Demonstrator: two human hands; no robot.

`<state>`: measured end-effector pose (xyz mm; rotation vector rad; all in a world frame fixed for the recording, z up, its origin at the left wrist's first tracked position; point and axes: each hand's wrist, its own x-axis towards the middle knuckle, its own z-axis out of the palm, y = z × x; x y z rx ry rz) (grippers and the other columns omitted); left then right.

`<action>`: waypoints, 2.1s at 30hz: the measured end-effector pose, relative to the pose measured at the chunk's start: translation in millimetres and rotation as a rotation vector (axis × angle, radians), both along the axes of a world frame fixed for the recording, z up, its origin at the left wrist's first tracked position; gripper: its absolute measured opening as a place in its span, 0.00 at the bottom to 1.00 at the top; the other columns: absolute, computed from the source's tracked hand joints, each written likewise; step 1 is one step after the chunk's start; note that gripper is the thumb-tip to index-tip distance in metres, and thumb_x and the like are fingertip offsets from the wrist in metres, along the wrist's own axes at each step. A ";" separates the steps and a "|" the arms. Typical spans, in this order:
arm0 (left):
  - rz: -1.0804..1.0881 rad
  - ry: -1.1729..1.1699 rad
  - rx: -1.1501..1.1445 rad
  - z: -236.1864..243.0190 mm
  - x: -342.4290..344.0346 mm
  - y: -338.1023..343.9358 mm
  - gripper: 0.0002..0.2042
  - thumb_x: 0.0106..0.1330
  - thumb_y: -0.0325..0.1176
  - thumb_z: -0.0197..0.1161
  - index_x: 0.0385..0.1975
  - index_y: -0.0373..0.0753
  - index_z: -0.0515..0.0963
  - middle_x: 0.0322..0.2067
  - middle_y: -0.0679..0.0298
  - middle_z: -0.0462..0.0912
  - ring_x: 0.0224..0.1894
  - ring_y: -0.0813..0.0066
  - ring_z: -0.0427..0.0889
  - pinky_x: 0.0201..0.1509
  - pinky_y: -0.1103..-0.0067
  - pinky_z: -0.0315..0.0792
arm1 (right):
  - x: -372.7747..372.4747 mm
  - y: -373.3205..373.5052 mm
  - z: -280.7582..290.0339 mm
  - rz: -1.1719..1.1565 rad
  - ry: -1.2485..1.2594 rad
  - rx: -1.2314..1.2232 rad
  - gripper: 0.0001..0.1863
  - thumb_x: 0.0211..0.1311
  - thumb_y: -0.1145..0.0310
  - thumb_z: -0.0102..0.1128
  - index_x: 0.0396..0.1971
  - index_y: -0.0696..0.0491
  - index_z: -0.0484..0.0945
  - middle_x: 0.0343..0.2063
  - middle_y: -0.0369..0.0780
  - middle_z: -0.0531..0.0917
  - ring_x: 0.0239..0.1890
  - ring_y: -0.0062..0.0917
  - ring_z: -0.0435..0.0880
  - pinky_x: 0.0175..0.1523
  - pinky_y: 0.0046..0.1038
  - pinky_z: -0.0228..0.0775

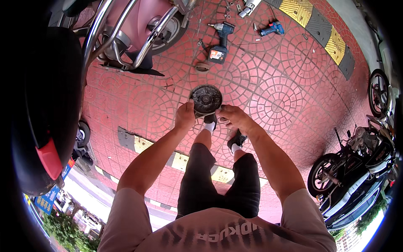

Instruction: The person disassembles a drum brake component using a metal bar and then installs new brake shoes by hand onto the backing plate.

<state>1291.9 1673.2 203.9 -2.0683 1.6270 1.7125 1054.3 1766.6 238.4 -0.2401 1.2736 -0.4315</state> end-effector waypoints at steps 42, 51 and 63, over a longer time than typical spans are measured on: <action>0.285 0.030 -0.343 -386.3 76.9 5.8 0.20 0.76 0.48 0.58 0.43 0.34 0.83 0.33 0.45 0.86 0.41 0.45 0.86 0.47 0.60 0.76 | 25.5 -133.9 -451.0 0.356 1.185 -0.964 0.19 0.63 0.61 0.72 0.49 0.56 0.84 0.43 0.49 0.85 0.48 0.48 0.85 0.55 0.47 0.76; 0.462 0.615 -0.149 -358.8 55.6 -16.1 0.22 0.76 0.41 0.62 0.62 0.33 0.77 0.49 0.59 0.86 0.48 0.64 0.86 0.49 0.69 0.81 | 36.6 -104.6 -361.5 0.430 0.913 -1.102 0.16 0.61 0.66 0.75 0.47 0.56 0.85 0.39 0.43 0.83 0.40 0.36 0.88 0.47 0.37 0.80; 0.771 0.919 0.307 -381.0 79.5 17.9 0.14 0.78 0.30 0.58 0.59 0.35 0.76 0.49 0.58 0.85 0.45 0.66 0.87 0.47 0.67 0.84 | 69.0 -81.0 -381.2 0.466 0.587 -0.867 0.19 0.60 0.71 0.74 0.49 0.59 0.81 0.41 0.46 0.87 0.41 0.35 0.88 0.47 0.35 0.80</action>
